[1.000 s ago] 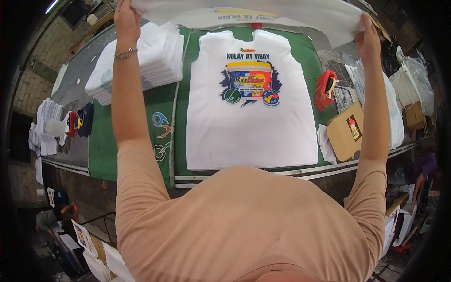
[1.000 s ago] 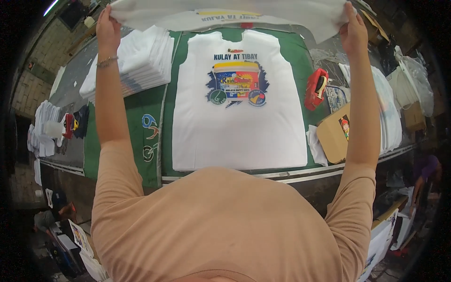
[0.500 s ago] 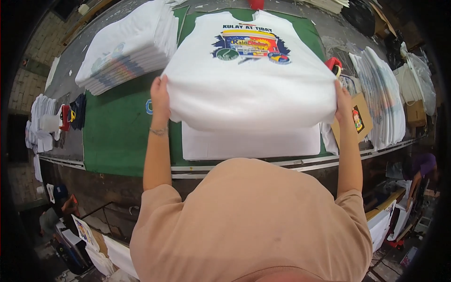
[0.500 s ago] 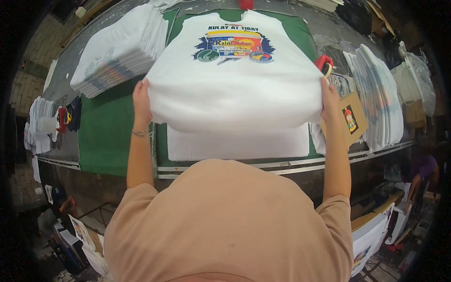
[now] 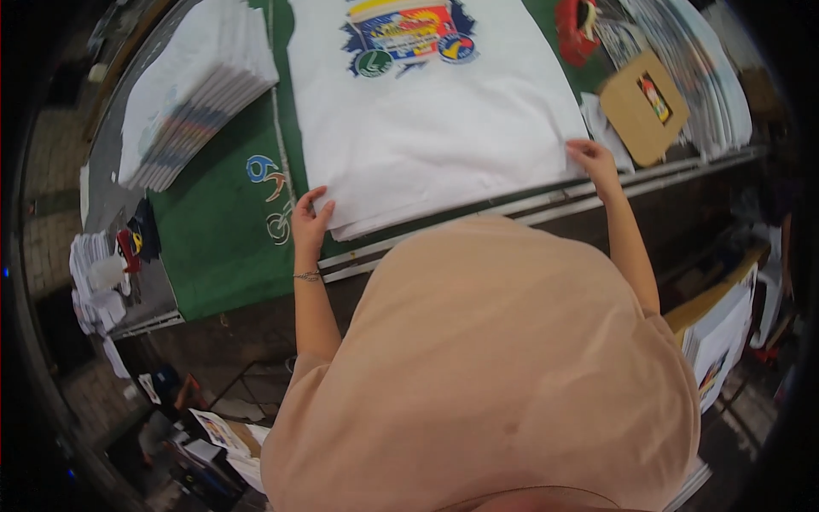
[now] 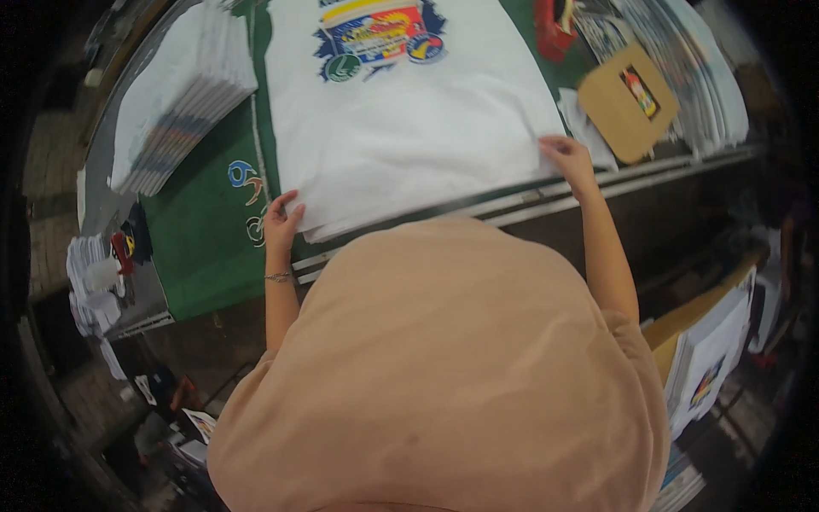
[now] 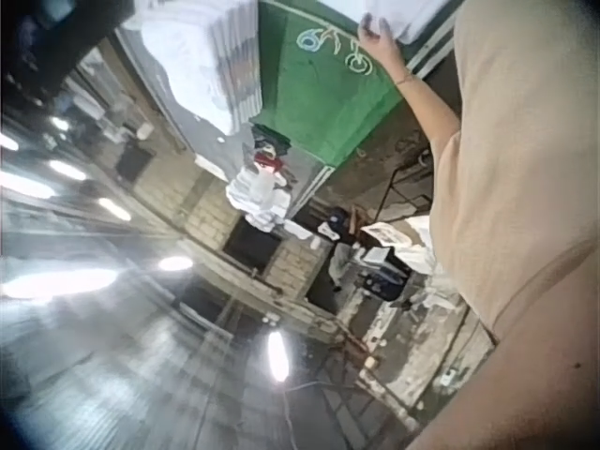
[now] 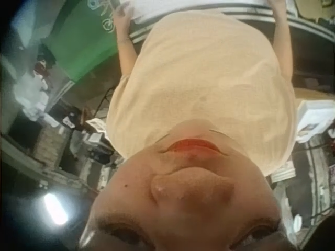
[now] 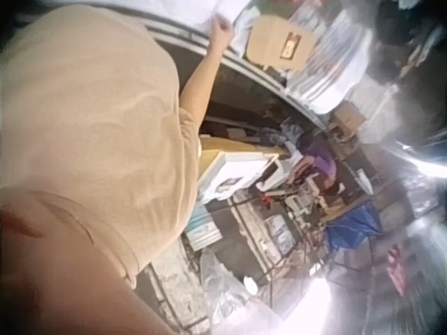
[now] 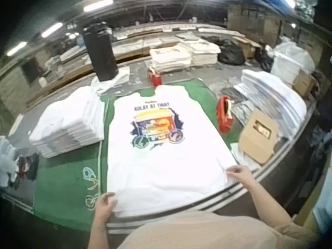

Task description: Operating a heat press to apply graphics to white t-shirts.

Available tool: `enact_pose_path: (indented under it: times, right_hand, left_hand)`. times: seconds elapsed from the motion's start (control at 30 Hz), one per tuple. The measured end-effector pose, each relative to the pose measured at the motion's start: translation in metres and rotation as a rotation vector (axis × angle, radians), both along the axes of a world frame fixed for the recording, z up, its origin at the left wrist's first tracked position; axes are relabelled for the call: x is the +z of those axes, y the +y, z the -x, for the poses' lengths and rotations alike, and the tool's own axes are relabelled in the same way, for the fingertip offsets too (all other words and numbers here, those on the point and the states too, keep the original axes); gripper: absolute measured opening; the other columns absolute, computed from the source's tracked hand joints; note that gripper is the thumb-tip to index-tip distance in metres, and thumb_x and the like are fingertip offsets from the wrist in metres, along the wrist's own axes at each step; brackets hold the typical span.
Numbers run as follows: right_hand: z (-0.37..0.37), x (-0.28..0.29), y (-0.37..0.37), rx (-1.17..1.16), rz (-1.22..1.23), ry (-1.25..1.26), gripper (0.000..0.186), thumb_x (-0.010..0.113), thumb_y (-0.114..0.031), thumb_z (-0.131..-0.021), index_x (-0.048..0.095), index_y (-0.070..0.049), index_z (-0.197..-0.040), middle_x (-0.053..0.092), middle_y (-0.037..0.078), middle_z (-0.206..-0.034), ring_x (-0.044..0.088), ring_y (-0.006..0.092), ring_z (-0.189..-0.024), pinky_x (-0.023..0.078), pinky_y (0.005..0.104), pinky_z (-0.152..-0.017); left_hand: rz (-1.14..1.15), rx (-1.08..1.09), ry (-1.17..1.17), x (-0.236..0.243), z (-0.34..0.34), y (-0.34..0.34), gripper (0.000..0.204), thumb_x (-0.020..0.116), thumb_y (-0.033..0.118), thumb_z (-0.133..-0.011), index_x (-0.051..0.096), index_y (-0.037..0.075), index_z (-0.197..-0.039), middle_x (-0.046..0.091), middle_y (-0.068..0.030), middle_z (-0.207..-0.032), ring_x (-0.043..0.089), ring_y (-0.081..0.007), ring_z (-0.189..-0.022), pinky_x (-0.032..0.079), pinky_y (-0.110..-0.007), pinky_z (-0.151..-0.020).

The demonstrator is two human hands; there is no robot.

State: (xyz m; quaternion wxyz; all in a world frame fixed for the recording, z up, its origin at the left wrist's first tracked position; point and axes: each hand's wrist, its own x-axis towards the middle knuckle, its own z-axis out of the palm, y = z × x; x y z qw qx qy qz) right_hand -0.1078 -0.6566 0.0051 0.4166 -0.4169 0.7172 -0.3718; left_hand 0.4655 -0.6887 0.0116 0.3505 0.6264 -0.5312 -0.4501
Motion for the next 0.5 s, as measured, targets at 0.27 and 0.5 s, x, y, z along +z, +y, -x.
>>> enact_pose_path:
  times: [0.27,0.5]
  right_hand:
    - [0.036,0.0,0.01,-0.08,0.238,-0.065,0.029,0.063,-0.007,-0.085,0.067,-0.007,-0.114,0.058,-0.002,-0.083,0.047,0.0067,-0.075,0.037,0.0194,-0.067]
    - [0.024,-0.027,0.029,-0.098,0.205,0.249,0.034,0.067,-0.006,-0.076,0.07,-0.011,-0.108,0.055,0.005,-0.091,0.05,0.015,-0.075,0.045,0.0277,-0.071]
  left_hand:
    - [-0.012,0.031,0.212,0.016,0.007,0.032,0.049,0.069,0.004,-0.083,0.052,0.002,-0.129,0.06,-0.0038,-0.107,0.055,-0.006,-0.081,0.044,-0.018,-0.064]
    - [-0.201,-0.042,-0.025,0.001,-0.015,0.042,0.049,0.073,0.006,-0.078,0.056,0.007,-0.124,0.057,-0.0027,-0.094,0.045,-0.0039,-0.062,0.039,-0.019,-0.055]
